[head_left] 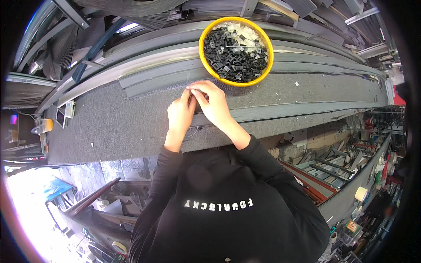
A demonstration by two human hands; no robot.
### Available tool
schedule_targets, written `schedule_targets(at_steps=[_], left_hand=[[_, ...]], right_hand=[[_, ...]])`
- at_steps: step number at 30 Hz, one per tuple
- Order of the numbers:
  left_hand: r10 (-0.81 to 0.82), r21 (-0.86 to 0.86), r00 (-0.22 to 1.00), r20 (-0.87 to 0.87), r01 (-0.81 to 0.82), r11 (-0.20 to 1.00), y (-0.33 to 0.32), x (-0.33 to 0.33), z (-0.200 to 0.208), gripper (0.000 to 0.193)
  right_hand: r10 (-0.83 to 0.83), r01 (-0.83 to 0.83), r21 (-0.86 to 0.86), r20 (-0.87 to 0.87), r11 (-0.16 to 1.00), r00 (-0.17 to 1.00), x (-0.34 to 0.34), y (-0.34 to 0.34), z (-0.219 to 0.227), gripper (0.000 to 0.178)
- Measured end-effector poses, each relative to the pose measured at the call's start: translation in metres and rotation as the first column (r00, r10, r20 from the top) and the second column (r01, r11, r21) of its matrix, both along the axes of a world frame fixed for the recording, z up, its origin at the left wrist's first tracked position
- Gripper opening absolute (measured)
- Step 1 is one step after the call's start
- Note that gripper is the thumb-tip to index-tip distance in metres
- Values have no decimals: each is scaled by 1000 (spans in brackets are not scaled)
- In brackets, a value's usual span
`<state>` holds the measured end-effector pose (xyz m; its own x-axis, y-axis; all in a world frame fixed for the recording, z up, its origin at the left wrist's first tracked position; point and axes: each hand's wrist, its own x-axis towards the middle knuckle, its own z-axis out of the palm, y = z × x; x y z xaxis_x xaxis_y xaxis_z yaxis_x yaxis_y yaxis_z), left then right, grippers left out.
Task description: The person assembles window frame components by hand, inserting small black plastic clips into a grey frame profile and aligning parts on a workbench. They handle clips, frame profiles, and a metal rod, occasionally adjusting pieces and moving items on the bench.
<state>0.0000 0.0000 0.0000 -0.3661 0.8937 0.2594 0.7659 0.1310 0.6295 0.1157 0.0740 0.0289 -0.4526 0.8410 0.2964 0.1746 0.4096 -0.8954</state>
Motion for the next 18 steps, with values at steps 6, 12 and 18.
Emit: schedule_targets(at_steps=[6,12,18], left_hand=[[-112,-20,948,299,124,992,6,19,-1,20],[38,-174,929,368,29,984,1,13,-12,18],[285,-160,411,866,-312,936,-11,-39,-10,26]], right_hand=[[36,-151,-388,-290,909,956,28,22,31,12],[-433,407,-218,-695,887,573,126,79,115,14],[-514,780,-40,-773,624,372,197,117,142,18]])
